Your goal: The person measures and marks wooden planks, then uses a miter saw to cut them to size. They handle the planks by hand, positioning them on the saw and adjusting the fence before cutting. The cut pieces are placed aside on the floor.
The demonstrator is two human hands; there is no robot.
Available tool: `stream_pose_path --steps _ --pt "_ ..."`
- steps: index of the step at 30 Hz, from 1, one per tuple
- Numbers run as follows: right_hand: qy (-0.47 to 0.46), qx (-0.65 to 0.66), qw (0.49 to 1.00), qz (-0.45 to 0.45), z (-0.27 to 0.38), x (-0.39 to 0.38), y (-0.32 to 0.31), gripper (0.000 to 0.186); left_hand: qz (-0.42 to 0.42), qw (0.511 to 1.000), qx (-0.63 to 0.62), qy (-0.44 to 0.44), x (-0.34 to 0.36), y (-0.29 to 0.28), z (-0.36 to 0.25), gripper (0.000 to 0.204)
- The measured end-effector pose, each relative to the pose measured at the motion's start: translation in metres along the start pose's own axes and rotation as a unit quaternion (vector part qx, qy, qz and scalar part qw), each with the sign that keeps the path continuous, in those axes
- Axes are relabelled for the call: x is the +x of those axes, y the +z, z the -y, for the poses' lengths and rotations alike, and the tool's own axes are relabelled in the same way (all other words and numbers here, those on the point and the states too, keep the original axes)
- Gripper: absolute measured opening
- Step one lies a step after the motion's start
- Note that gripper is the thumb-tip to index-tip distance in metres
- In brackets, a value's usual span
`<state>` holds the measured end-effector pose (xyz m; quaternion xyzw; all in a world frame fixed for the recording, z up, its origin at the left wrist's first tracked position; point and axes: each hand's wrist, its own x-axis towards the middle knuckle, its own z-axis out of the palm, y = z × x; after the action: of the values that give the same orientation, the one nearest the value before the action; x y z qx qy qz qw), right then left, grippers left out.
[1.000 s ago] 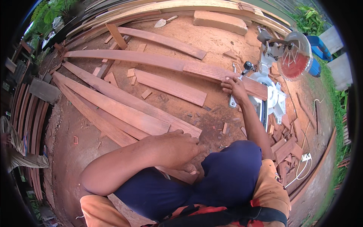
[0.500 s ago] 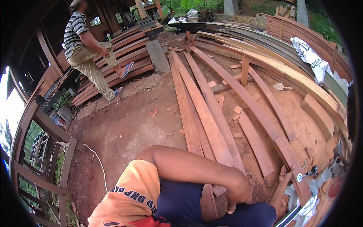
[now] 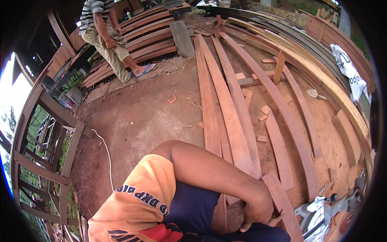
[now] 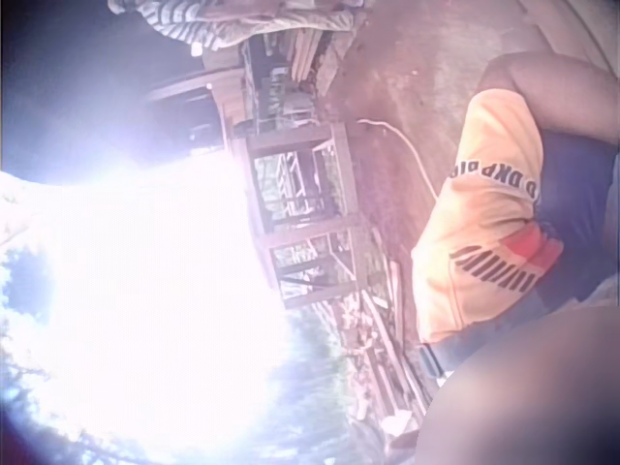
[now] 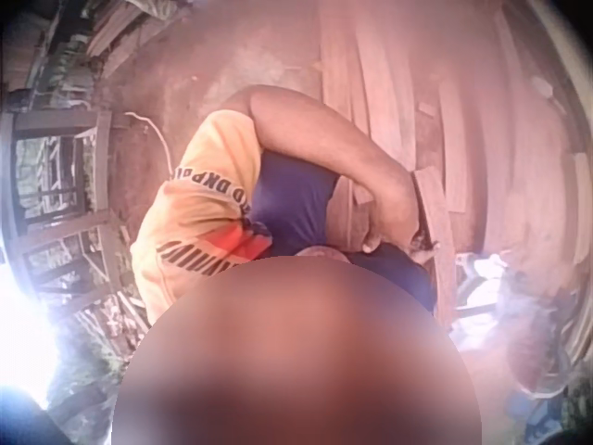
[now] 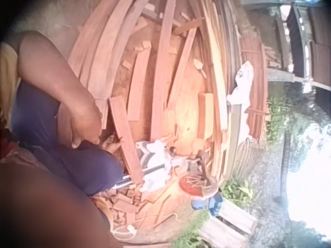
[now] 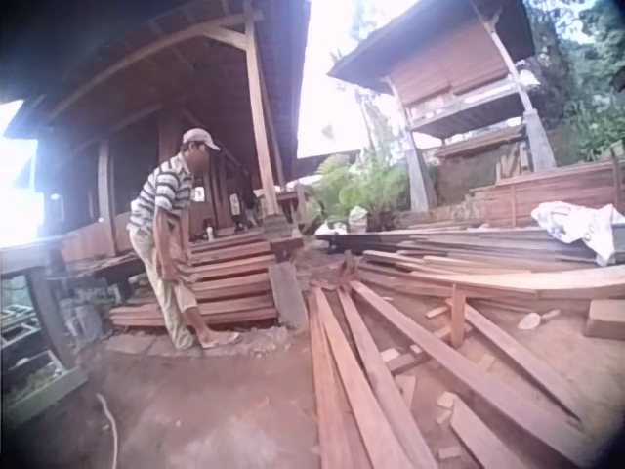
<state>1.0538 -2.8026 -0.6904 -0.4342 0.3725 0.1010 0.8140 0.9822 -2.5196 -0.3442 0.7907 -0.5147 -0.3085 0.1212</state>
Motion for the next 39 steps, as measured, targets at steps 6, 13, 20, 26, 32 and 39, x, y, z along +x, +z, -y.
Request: stream_pose_path --steps 6,13,20,26,32,39 --pt "0.015 -0.031 0.999 0.009 -0.011 -0.013 0.001 0.062 0.097 0.995 -0.026 0.017 0.009 -0.018 -0.008 0.078" --pt "0.030 -0.039 0.999 0.019 -0.014 -0.028 0.010 0.059 0.074 0.995 -0.070 -0.005 -0.003 -0.011 0.042 0.072" --pt "0.078 -0.079 0.994 -0.008 0.051 -0.102 0.006 0.056 0.135 0.940 -0.117 -0.292 -0.013 0.005 0.084 0.059" --pt "0.185 -0.016 0.983 0.008 0.147 -0.221 0.026 0.054 -0.294 0.748 -0.432 -0.410 -0.062 0.049 -0.003 0.050" --pt "0.332 0.066 0.940 0.045 0.227 -0.378 0.081 0.048 -0.548 0.006 -0.696 -0.464 -0.098 0.124 -0.203 0.028" --pt "0.429 -0.037 0.885 0.178 0.210 -0.530 0.247 0.043 -0.470 -0.082 -0.784 -0.397 -0.219 0.079 -0.350 0.046"
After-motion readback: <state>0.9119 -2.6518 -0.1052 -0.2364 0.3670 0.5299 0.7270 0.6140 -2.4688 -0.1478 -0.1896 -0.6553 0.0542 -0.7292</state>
